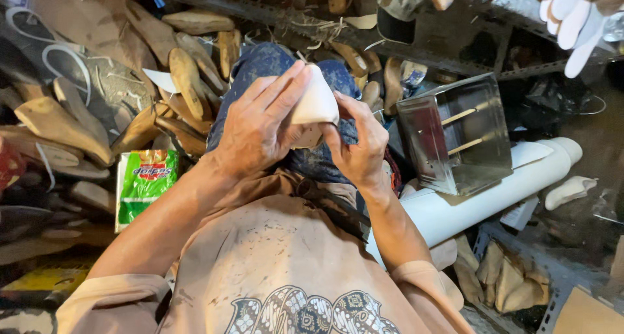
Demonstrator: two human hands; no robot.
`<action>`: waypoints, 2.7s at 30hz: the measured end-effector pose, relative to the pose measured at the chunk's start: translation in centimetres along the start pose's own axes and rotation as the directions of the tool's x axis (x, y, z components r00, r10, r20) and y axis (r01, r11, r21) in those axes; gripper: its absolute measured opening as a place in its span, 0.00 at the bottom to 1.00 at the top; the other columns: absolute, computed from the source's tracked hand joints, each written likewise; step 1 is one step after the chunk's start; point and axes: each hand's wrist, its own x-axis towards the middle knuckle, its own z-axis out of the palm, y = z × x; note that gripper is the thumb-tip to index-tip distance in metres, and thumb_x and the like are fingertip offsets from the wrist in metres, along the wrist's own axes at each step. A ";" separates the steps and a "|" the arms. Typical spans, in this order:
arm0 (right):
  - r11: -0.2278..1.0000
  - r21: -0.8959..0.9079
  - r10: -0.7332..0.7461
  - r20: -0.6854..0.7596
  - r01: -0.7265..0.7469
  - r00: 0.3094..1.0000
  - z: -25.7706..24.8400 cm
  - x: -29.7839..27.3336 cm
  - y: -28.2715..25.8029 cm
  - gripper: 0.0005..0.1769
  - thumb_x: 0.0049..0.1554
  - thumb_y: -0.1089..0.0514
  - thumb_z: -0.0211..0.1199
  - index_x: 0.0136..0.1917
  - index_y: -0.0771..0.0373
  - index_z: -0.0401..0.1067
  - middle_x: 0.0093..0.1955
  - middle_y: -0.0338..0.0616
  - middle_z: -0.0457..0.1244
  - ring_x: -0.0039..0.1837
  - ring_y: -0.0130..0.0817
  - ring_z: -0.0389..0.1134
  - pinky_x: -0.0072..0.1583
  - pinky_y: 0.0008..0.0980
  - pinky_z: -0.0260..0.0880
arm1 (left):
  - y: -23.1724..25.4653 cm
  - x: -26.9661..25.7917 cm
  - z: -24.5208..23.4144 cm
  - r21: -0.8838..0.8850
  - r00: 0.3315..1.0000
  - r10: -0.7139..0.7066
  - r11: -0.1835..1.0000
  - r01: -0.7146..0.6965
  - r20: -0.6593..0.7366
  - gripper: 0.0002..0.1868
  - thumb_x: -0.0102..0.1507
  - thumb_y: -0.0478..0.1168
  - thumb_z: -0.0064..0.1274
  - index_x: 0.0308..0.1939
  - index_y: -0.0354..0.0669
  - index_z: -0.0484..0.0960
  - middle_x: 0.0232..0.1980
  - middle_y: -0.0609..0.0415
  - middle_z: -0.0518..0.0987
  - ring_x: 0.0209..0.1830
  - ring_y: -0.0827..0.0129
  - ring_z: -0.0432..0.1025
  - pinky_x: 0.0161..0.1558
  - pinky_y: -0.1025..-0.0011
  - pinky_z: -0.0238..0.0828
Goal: The person sits on the floor and works on a white shoe placed on their lap. They use a hammer to tap the shoe's sole and edges, then use a curved metal tool to press and shape the shoe's upper. The person handles the shoe with both hands, adjusting its position and inspecting the work.
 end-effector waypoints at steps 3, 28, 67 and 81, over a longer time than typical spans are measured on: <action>0.994 -0.101 -0.039 -0.081 0.031 0.996 0.7 1.1 2.6 0.11 0.65 0.65 0.58 0.58 0.69 0.75 0.55 0.54 0.72 0.55 0.51 0.75 0.53 0.39 0.76 | -2.3 2.0 1.8 -0.049 0.993 -0.029 0.999 0.023 -0.113 0.26 0.72 0.48 0.49 0.71 0.38 0.73 0.64 0.39 0.78 0.53 0.45 0.78 0.48 0.56 0.79; 0.989 0.049 0.133 0.122 -0.140 0.984 -2.3 3.3 2.1 0.16 0.68 0.57 0.52 0.63 0.66 0.72 0.55 0.57 0.70 0.57 0.54 0.73 0.57 0.45 0.73 | -2.2 3.6 2.5 -0.653 0.822 -0.526 0.548 0.523 0.218 0.35 0.54 0.43 0.65 0.58 0.50 0.60 0.69 0.35 0.72 0.68 0.38 0.69 0.67 0.47 0.65; 0.526 0.297 0.513 0.636 -0.797 0.576 -5.2 -5.2 -6.9 0.28 0.66 0.59 0.46 0.77 0.72 0.52 0.76 0.54 0.58 0.76 0.40 0.60 0.78 0.40 0.56 | -1.6 0.6 -1.0 -0.427 0.983 -0.166 0.886 0.182 0.076 0.45 0.63 0.47 0.66 0.76 0.41 0.55 0.72 0.40 0.63 0.73 0.49 0.62 0.76 0.57 0.59; 0.705 0.141 0.583 0.443 -0.695 0.681 -3.2 -3.8 -8.0 0.17 0.67 0.60 0.43 0.64 0.70 0.64 0.34 0.40 0.60 0.33 0.26 0.61 0.44 0.28 0.65 | -2.2 1.3 -1.5 -0.520 0.985 -0.082 0.841 0.150 0.152 0.42 0.69 0.58 0.53 0.77 0.41 0.52 0.76 0.37 0.60 0.79 0.46 0.58 0.78 0.55 0.56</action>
